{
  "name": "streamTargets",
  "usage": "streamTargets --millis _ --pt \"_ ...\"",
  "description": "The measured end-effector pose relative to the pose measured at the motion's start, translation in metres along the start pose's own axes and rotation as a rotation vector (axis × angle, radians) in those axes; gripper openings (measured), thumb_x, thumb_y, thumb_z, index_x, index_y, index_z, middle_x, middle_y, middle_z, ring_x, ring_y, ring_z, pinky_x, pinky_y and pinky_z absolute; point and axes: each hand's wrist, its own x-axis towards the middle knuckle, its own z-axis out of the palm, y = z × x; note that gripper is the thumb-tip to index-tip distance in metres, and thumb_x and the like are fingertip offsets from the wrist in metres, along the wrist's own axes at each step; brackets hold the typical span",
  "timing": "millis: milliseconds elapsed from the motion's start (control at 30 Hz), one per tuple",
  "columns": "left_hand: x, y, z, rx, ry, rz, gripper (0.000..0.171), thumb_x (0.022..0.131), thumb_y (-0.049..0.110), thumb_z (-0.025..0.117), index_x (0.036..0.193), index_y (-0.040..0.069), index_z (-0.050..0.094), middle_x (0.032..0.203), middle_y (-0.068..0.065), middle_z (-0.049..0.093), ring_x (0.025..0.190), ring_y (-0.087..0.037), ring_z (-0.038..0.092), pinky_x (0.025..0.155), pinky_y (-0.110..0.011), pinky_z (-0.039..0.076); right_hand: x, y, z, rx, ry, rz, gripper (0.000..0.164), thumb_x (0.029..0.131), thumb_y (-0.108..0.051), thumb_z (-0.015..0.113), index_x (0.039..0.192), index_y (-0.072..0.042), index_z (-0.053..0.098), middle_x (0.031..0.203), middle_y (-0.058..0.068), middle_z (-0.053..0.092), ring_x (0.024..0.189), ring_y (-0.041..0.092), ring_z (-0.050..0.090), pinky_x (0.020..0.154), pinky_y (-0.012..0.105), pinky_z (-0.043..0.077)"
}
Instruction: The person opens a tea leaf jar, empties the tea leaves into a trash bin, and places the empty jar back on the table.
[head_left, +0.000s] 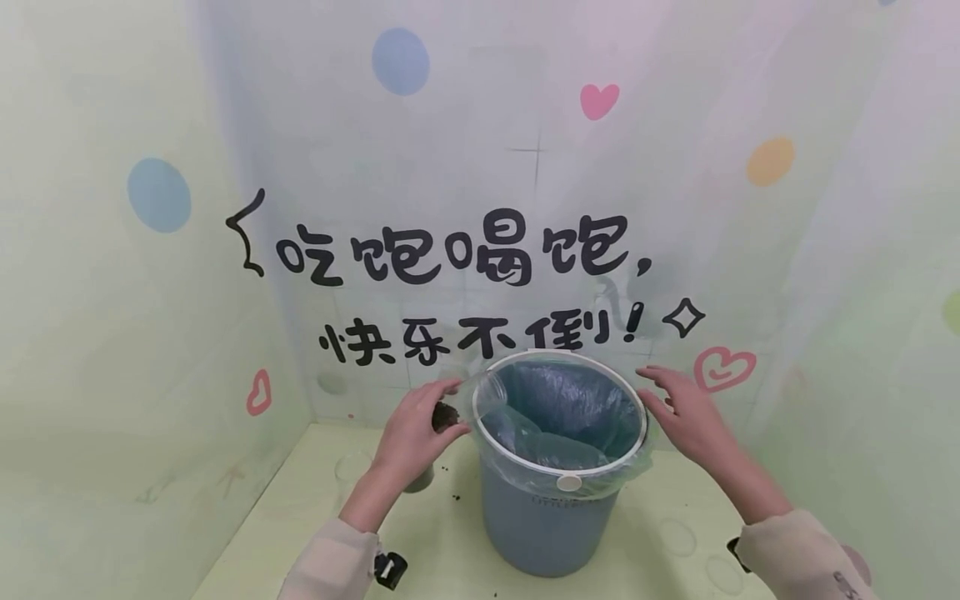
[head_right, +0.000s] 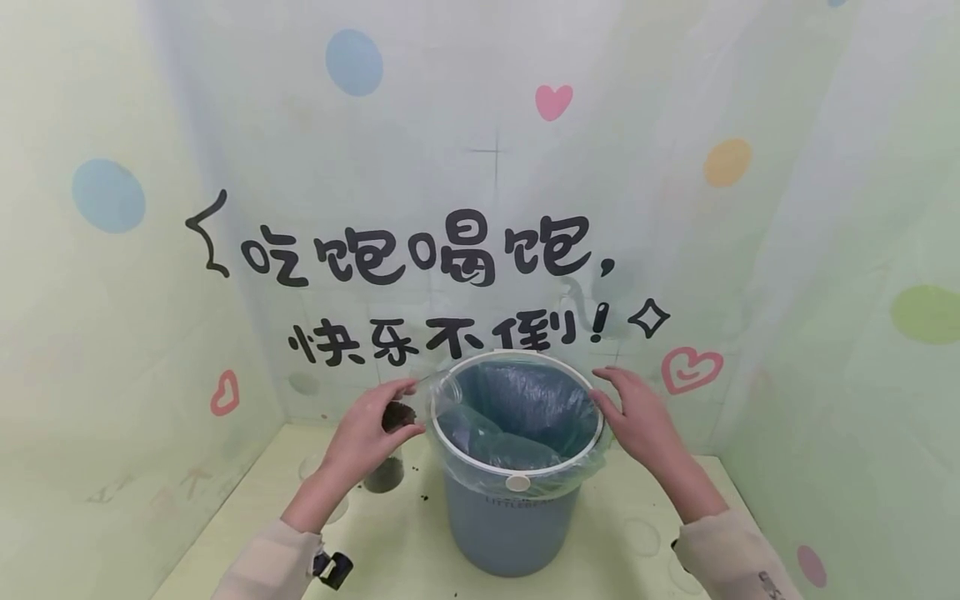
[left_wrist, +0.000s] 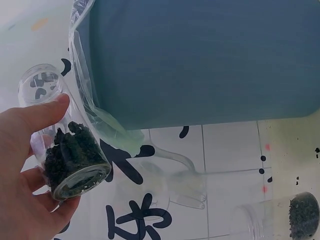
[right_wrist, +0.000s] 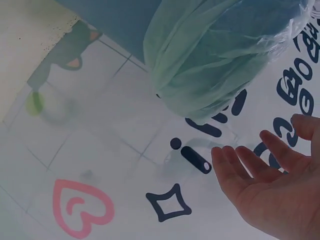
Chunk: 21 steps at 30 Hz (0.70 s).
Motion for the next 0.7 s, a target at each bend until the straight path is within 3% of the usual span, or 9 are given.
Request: streamTargets --millis 233,500,700 --pt "0.001 0.003 -0.001 0.002 0.001 0.007 0.066 0.077 0.03 0.085 0.136 0.017 0.057 0.124 -0.004 0.069 0.119 -0.029 0.061 0.102 -0.047 0.051 0.003 -0.009 0.015 -0.117 -0.027 -0.031 0.044 0.096 -0.022 0.065 0.132 0.002 0.058 0.14 0.029 0.053 0.131 0.049 0.049 0.105 0.065 0.043" --pt "0.004 0.006 0.001 0.005 -0.017 -0.001 0.066 0.077 0.03 0.085 0.136 0.019 0.057 0.125 -0.004 0.068 0.12 -0.027 0.061 0.102 -0.048 0.052 0.0 -0.004 0.028 -0.216 -0.112 0.014 0.051 0.091 -0.02 0.069 0.129 0.012 0.057 0.136 0.033 0.055 0.125 0.051 0.052 0.103 0.062 0.046" --pt "0.009 0.008 0.0 0.016 -0.017 0.009 0.066 0.078 0.03 0.085 0.136 0.016 0.058 0.126 -0.004 0.068 0.12 -0.028 0.061 0.103 -0.047 0.051 -0.002 -0.002 0.032 -0.248 -0.086 0.022 0.05 0.088 -0.015 0.073 0.128 0.012 0.058 0.133 0.032 0.058 0.122 0.049 0.056 0.101 0.06 0.048"
